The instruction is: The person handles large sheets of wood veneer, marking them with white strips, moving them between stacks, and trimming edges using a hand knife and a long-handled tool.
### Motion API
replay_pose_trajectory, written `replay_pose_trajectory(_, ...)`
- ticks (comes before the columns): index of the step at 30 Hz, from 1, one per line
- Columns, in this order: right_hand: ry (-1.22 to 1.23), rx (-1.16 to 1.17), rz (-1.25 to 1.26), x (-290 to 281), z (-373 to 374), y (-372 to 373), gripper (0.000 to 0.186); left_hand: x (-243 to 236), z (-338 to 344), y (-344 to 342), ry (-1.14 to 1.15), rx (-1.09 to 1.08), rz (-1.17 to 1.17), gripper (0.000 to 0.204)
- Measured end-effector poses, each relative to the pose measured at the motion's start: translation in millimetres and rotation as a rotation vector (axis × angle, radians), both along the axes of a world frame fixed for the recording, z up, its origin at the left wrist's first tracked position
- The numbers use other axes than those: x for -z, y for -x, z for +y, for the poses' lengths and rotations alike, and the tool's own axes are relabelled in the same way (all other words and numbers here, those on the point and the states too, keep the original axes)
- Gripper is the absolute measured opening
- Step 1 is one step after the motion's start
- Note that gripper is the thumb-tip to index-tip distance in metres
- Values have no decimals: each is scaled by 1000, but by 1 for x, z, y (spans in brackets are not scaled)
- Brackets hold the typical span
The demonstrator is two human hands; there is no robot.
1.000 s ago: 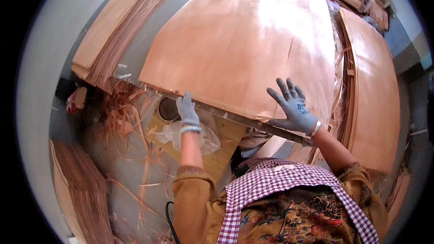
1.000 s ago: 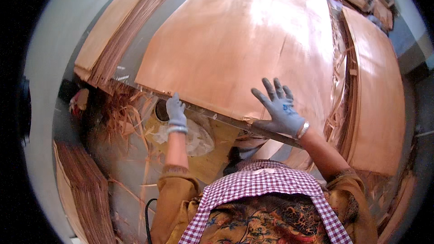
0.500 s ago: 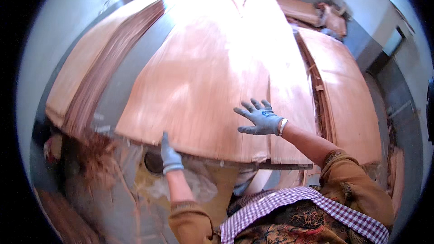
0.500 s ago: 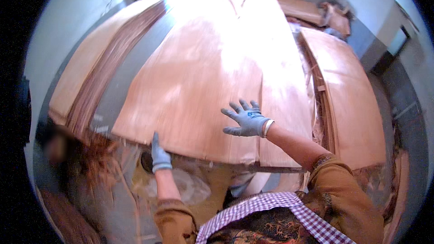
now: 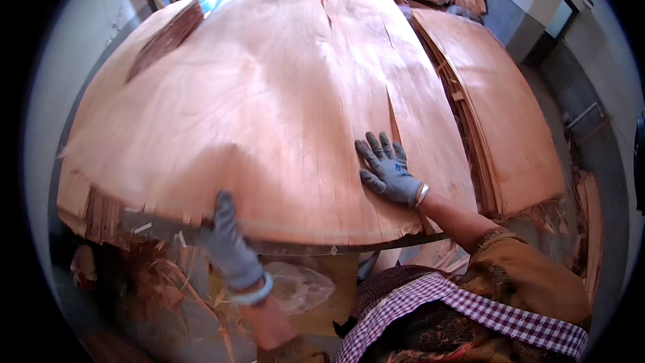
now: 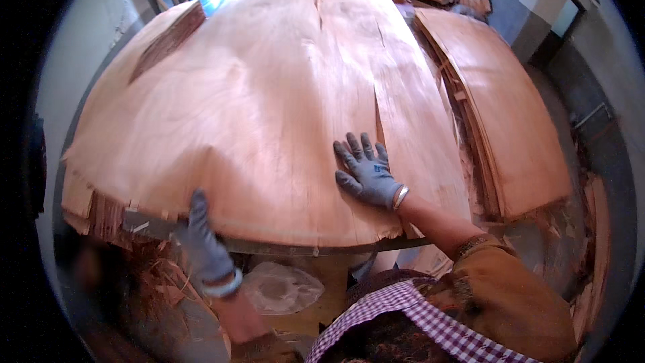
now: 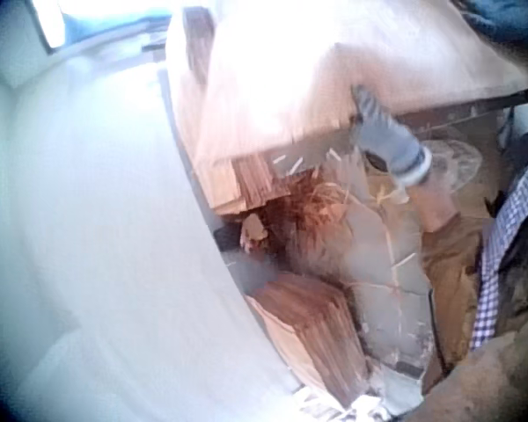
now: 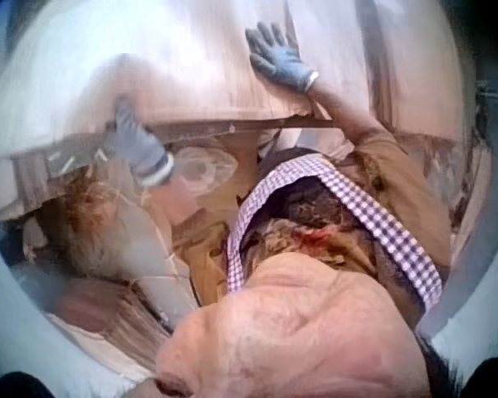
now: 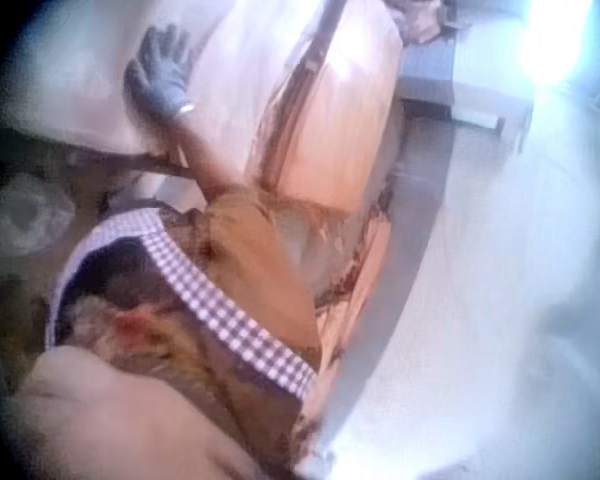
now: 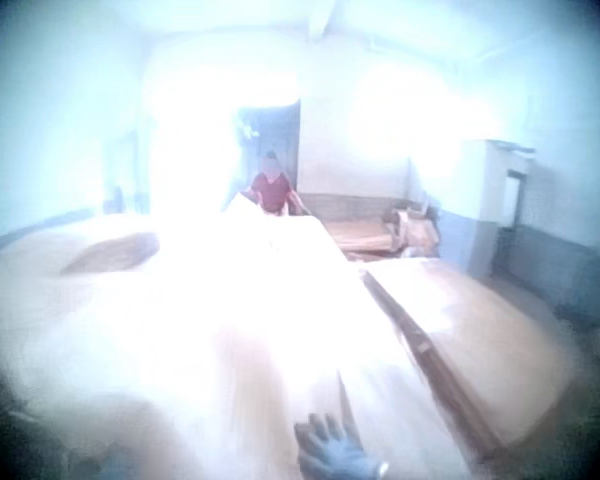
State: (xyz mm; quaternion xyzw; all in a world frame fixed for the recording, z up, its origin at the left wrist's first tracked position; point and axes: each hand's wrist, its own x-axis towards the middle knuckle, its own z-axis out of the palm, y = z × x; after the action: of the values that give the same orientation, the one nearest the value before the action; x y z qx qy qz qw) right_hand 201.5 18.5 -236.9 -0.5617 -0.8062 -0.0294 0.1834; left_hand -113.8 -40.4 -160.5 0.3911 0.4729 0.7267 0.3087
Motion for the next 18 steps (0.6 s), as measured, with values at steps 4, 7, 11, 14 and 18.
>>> replay_pose_trajectory(4,249,17,-78,29,-4,28,69,85,-10,20,417,-211,-109,44)
replay_pose_trajectory(7,235,40,-136,37,2,35,69,133,-4,25,386,-108,-432,48)
replay_pose_trajectory(11,439,8,-137,-4,11,23,69,137,-16,28,332,41,-669,49)
replay_pose_trajectory(14,194,-88,-75,-44,10,17,66,128,-18,30,318,14,-564,42)
replay_pose_trajectory(18,-36,-124,-2,-30,27,31,64,145,-5,24,275,12,-416,40)
